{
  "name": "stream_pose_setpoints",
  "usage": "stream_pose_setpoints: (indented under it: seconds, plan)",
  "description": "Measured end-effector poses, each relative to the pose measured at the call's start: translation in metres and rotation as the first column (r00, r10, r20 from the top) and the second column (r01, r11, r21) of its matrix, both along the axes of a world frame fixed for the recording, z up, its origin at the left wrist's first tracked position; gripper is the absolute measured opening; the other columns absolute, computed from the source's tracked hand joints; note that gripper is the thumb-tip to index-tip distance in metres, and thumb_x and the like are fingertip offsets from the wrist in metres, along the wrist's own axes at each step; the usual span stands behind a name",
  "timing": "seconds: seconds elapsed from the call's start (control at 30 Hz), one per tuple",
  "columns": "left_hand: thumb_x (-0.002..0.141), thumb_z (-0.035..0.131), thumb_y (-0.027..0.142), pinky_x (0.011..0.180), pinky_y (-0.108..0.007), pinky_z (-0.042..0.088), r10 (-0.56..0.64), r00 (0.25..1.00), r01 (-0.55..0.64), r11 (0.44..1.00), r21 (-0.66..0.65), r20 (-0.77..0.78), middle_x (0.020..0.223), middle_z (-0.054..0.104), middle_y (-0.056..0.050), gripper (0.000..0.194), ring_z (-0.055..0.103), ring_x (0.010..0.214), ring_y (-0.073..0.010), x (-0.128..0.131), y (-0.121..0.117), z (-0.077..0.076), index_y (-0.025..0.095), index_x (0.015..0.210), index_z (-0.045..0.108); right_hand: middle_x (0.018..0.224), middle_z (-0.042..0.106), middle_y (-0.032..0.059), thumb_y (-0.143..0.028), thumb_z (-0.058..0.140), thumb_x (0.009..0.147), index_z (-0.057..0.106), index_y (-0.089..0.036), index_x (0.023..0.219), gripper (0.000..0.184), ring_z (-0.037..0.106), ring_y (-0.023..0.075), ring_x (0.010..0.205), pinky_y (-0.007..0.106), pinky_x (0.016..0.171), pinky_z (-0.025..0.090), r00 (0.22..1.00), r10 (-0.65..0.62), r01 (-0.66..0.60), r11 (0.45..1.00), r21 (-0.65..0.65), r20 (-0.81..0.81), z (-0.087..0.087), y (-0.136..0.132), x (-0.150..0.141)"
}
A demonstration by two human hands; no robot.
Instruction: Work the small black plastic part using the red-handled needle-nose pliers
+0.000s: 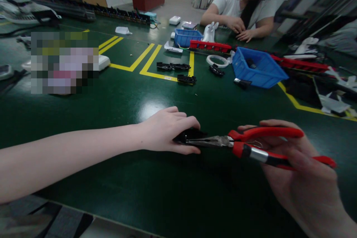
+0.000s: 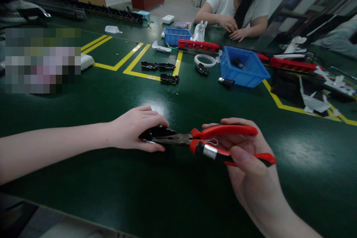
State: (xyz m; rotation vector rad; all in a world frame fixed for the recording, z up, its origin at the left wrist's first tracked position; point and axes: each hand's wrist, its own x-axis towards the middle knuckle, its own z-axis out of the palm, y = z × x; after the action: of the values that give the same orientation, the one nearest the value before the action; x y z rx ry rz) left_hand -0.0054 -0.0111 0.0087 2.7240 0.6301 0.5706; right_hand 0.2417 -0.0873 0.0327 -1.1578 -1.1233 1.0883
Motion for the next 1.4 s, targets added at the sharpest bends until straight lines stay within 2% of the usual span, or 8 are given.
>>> stream_pose_setpoints:
  seconds: [0.27, 0.43, 0.73, 1.0, 1.2, 1.4]
  plan:
    - [0.087, 0.059, 0.055, 0.071, -0.028, 0.037, -0.028, 1.0, 0.027, 0.999, -0.03, -0.01, 0.088, 0.066, -0.001, 0.042, 0.059, 0.075, -0.0146, 0.0002, 0.0004, 0.0008, 0.017, 0.105, 0.055, 0.094, 0.075, 0.005, -0.041, 0.078, 0.064, 0.069, -0.028, 0.098, 0.037, 0.072, 0.0262, 0.087, 0.037, 0.071, 0.062, 1.0, 0.021, -0.021, 0.999, 0.024, -0.021, 0.0022, -0.0019, -0.0039]
    - [0.088, 0.058, 0.055, 0.072, -0.028, 0.036, -0.04, 0.999, 0.039, 0.998, -0.045, -0.011, 0.087, 0.067, -0.001, 0.042, 0.059, 0.074, -0.0147, 0.0, 0.0005, 0.0018, 0.017, 0.105, 0.055, 0.095, 0.075, 0.0066, -0.043, 0.078, 0.062, 0.07, -0.027, 0.097, 0.039, 0.072, 0.0282, 0.088, 0.038, 0.07, 0.062, 1.0, -0.018, 0.018, 1.0, 0.018, -0.017, 0.0038, -0.001, -0.0058]
    - [0.088, 0.057, 0.054, 0.071, -0.028, 0.036, -0.053, 0.999, 0.052, 0.998, -0.047, -0.01, 0.085, 0.066, -0.001, 0.042, 0.059, 0.073, -0.0147, -0.0001, 0.0012, 0.0012, 0.016, 0.105, 0.055, 0.089, 0.076, 0.0054, -0.041, 0.077, 0.062, 0.071, -0.026, 0.092, 0.033, 0.073, 0.0256, 0.083, 0.034, 0.066, 0.062, 0.998, -0.045, 0.045, 0.999, 0.003, -0.037, 0.0031, 0.0011, -0.0047]
    - [0.09, 0.055, 0.054, 0.071, -0.029, 0.036, -0.059, 0.998, 0.058, 0.997, -0.053, -0.013, 0.085, 0.065, -0.001, 0.042, 0.056, 0.07, -0.0149, -0.0003, 0.0001, 0.0028, 0.015, 0.106, 0.055, 0.092, 0.076, 0.005, -0.04, 0.074, 0.065, 0.071, -0.027, 0.093, 0.031, 0.073, 0.0264, 0.086, 0.036, 0.068, 0.062, 0.998, -0.049, 0.048, 0.999, -0.01, -0.037, 0.0, -0.0001, -0.0012]
    - [0.091, 0.054, 0.055, 0.073, -0.029, 0.037, -0.092, 0.995, 0.091, 0.994, -0.056, -0.025, 0.086, 0.066, -0.001, 0.042, 0.056, 0.068, -0.0141, -0.0013, 0.003, 0.0017, 0.016, 0.107, 0.055, 0.092, 0.076, 0.0059, -0.043, 0.077, 0.063, 0.07, -0.028, 0.094, 0.035, 0.072, 0.0276, 0.085, 0.038, 0.068, 0.062, 1.0, -0.008, 0.009, 0.999, 0.053, -0.021, 0.0011, -0.0009, -0.0021]
    - [0.09, 0.055, 0.055, 0.072, -0.028, 0.037, -0.101, 0.994, 0.099, 0.993, -0.059, -0.044, 0.086, 0.066, -0.002, 0.043, 0.056, 0.067, -0.0142, -0.002, 0.0055, 0.0014, 0.016, 0.108, 0.054, 0.095, 0.076, 0.0052, -0.043, 0.077, 0.065, 0.068, -0.028, 0.098, 0.037, 0.073, 0.0254, 0.084, 0.035, 0.07, 0.061, 0.999, 0.043, -0.046, 0.993, 0.113, 0.024, -0.0014, -0.0019, -0.0003]
